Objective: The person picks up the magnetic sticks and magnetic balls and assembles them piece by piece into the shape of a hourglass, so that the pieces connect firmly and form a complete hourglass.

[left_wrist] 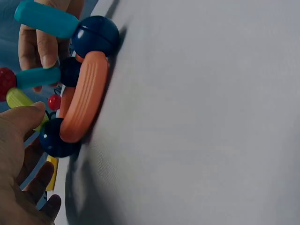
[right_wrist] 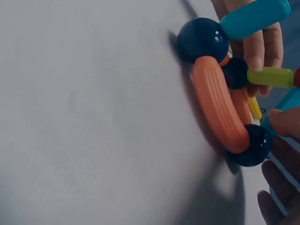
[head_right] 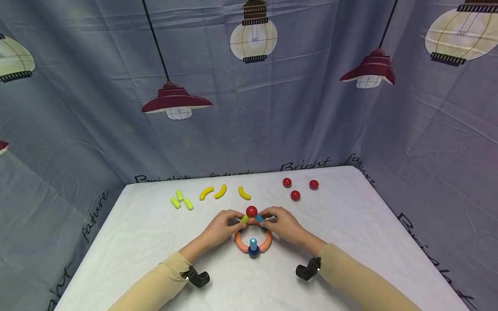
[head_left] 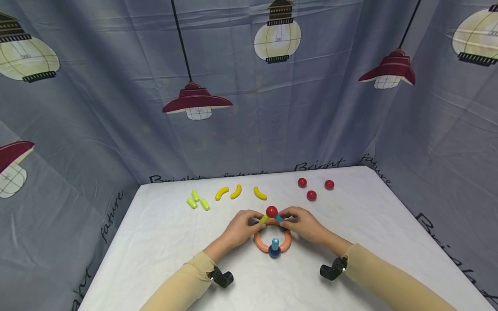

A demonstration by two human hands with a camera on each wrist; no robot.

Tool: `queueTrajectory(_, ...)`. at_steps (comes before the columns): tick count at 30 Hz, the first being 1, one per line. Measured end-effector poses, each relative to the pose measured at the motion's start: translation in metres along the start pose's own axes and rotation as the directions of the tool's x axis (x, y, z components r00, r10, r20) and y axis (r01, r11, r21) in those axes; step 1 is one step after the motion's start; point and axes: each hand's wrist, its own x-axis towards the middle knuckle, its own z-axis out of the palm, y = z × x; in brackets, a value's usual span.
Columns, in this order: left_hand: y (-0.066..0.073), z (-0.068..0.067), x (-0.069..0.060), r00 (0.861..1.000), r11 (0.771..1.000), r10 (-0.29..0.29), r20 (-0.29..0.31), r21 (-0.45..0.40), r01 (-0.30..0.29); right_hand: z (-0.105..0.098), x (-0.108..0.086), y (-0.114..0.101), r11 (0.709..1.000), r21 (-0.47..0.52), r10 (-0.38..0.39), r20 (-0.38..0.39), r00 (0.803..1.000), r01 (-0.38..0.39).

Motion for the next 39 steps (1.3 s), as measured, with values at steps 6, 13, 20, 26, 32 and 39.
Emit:
queueTrajectory(6,-0.012,-0.005,-0.007,1.000,0.997,0.005,0.015,0.081,-0.006,-0.001,0.000,0.011,0.995,-0.095,0.000,-0.001,1.000,0.000)
queueTrajectory(13,-0.013,-0.014,-0.013,0.997,0.988,0.042,0.065,0.148,-0.051,0.000,0.008,0.012,0.988,-0.138,0.058,-0.031,0.998,-0.062)
queueTrajectory(20,-0.010,-0.015,-0.021,0.993,0.970,0.062,0.098,0.230,-0.084,0.003,0.025,0.010,0.988,-0.141,0.062,-0.026,0.998,-0.066)
queueTrajectory(26,-0.009,-0.005,-0.026,0.996,0.975,0.070,0.047,0.207,-0.078,0.001,0.024,0.014,0.995,-0.065,0.070,-0.014,0.997,-0.071)
queueTrajectory(32,-0.001,0.008,-0.028,0.998,0.971,0.058,-0.031,0.235,-0.049,-0.011,0.010,0.021,0.998,-0.029,0.059,-0.059,0.997,-0.061)
queueTrajectory(39,0.008,0.020,-0.024,0.996,0.974,0.074,-0.051,0.217,-0.062,-0.025,-0.006,0.022,0.997,-0.037,0.061,-0.074,0.995,-0.064)
